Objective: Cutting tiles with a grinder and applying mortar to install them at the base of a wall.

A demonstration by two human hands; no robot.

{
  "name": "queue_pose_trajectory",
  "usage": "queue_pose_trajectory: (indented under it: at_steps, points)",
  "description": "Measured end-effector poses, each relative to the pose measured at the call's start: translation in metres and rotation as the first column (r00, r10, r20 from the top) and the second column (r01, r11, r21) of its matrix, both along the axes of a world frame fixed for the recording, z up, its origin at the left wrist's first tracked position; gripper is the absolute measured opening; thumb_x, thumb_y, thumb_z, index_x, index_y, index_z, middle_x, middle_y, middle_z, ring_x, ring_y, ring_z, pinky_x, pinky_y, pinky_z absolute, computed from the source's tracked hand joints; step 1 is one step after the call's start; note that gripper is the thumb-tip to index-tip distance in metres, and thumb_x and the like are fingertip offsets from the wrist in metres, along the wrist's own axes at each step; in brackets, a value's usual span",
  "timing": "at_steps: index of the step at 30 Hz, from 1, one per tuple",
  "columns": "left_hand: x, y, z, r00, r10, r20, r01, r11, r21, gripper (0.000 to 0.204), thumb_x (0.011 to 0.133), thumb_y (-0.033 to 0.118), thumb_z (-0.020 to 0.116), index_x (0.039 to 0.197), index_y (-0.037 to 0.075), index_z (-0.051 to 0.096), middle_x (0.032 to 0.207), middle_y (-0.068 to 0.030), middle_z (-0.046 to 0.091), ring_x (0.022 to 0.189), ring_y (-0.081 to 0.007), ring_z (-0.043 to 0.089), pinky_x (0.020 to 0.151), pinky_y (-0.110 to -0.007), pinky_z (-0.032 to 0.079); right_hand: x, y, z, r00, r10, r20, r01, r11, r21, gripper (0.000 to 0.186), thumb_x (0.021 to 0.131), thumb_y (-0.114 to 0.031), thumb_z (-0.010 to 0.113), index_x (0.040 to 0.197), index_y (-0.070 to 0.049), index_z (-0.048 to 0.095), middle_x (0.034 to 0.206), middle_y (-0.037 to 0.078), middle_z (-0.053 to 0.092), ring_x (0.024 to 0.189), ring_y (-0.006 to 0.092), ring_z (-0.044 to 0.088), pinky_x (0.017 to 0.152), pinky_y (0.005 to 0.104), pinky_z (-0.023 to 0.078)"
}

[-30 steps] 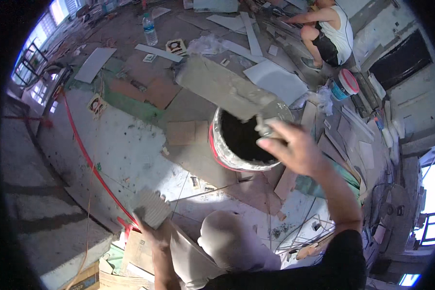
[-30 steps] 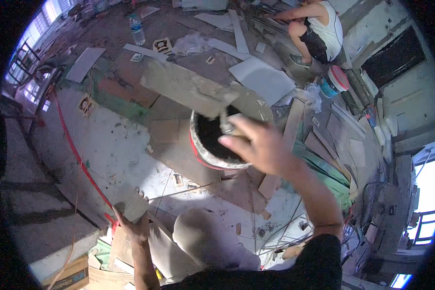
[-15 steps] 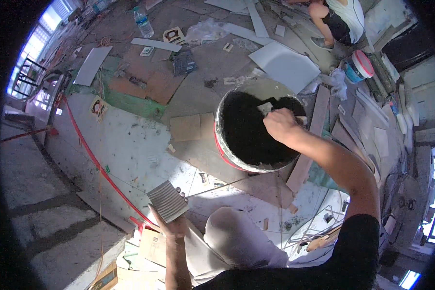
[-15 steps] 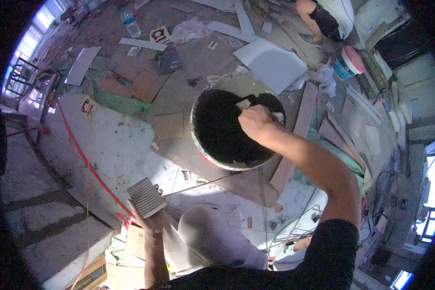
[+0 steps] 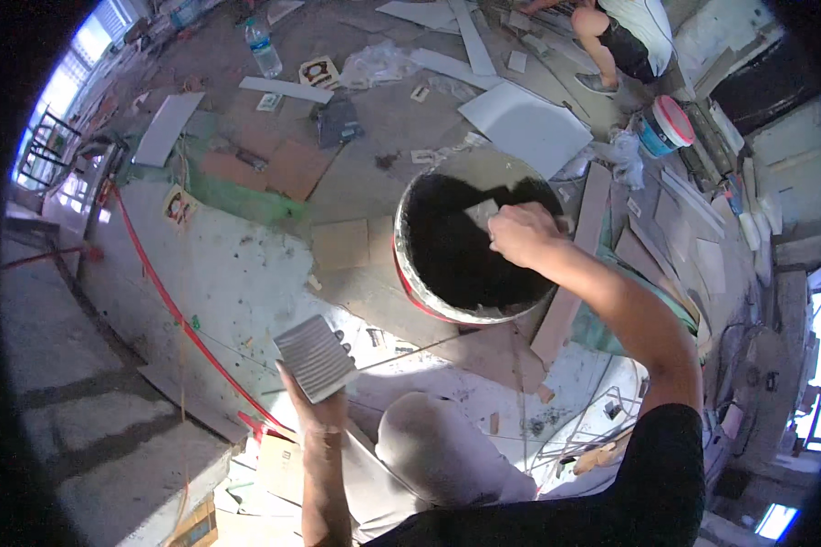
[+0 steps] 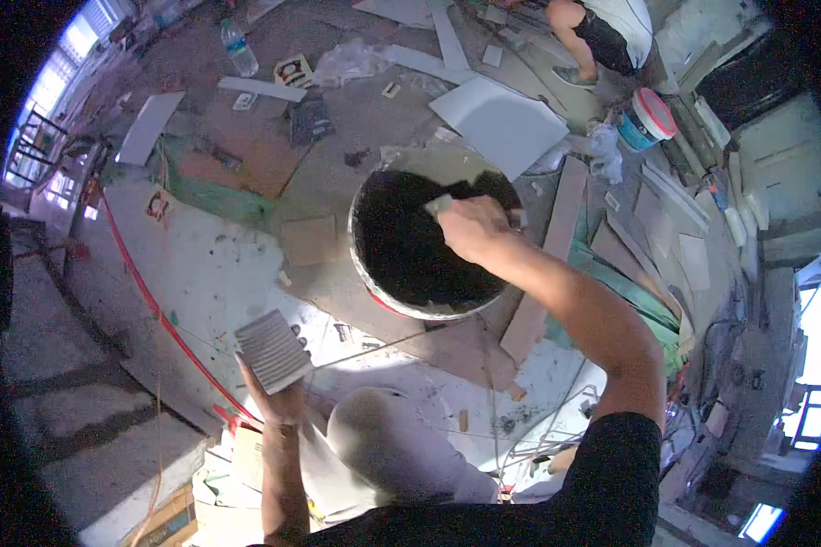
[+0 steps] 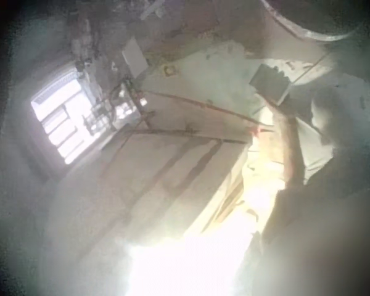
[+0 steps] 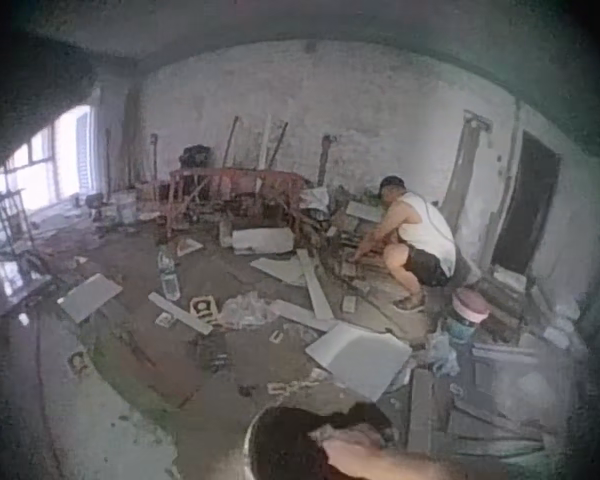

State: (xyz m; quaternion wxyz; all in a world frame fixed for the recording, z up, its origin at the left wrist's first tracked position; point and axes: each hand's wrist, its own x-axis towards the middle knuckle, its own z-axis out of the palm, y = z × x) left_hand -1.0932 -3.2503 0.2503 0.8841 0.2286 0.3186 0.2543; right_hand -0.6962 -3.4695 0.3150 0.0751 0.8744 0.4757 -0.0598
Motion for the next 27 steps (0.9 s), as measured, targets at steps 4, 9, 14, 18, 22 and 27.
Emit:
queue_pose_trajectory:
  at_steps: [4,9,14,18,22,27]
  points:
    - [-0.007,0.006,0.002,0.998,-0.064,0.02,0.062,0.992,0.109,0.084,0.111,0.072,0.04,0.162,0.006,0.051,0.143,-0.0248,0.069,0.119,-0.0375,0.073,0.097,-0.049,0.062,-0.011,-0.003,0.031,0.93,0.23,0.287,-0.176,0.963,-0.202,0.017,0.086,-0.014,0.07,0.077,-0.012,0.084,0.08,0.009,0.08,0.082,0.0273,0.081,0.067,0.044,0.06]
    - [-0.039,0.005,-0.026,1.0,-0.018,-0.018,0.019,0.997,0.076,0.082,0.111,0.072,0.044,0.161,0.007,0.051,0.145,-0.0219,0.068,0.124,-0.0377,0.072,0.101,-0.05,0.062,0.001,-0.008,0.004,0.938,0.332,0.105,-0.301,0.925,-0.233,0.02,0.089,-0.01,0.068,0.083,-0.013,0.087,0.086,0.012,0.082,0.087,0.0293,0.082,0.072,0.0434,0.062]
    - [-0.048,-0.007,-0.016,0.999,0.044,-0.027,-0.042,0.998,0.053,0.082,0.111,0.072,0.046,0.16,0.007,0.052,0.149,-0.0169,0.065,0.13,-0.0377,0.069,0.104,-0.051,0.061,-0.009,0.002,0.009,0.98,0.12,-0.158,-0.17,0.921,-0.352,0.021,0.084,-0.009,0.068,0.092,0.002,0.084,0.098,0.023,0.081,0.097,0.0401,0.081,0.086,0.051,0.065]
    - [-0.05,-0.005,-0.031,0.999,0.003,-0.053,0.0,0.998,0.062,0.084,0.11,0.074,0.043,0.161,0.008,0.051,0.149,-0.0195,0.066,0.129,-0.0372,0.069,0.105,-0.05,0.059,-0.015,0.004,0.001,0.93,0.052,-0.365,-0.186,0.92,-0.344,0.026,0.081,-0.016,0.069,0.094,0.002,0.084,0.096,0.027,0.08,0.093,0.0437,0.08,0.083,0.0518,0.065]
    - [-0.009,-0.007,-0.015,1.0,-0.012,-0.027,0.013,1.0,0.005,0.087,0.11,0.076,0.041,0.162,0.007,0.05,0.146,-0.0239,0.067,0.127,-0.0373,0.07,0.108,-0.051,0.057,-0.003,0.005,0.004,0.908,0.014,-0.419,-0.158,0.937,-0.311,0.034,0.088,-0.033,0.076,0.087,0.0,0.08,0.084,0.025,0.076,0.082,0.0466,0.076,0.073,0.056,0.06]
    - [0.036,-0.004,0.008,0.989,-0.118,0.089,0.117,0.993,0.024,0.088,0.11,0.077,0.039,0.162,0.007,0.05,0.148,-0.023,0.066,0.128,-0.0379,0.07,0.111,-0.051,0.055,0.003,0.002,0.062,0.813,-0.169,-0.557,0.039,0.971,-0.238,0.055,0.099,-0.051,0.075,0.083,0.002,0.075,0.066,0.019,0.068,0.06,0.0337,0.071,0.06,0.0513,0.056]
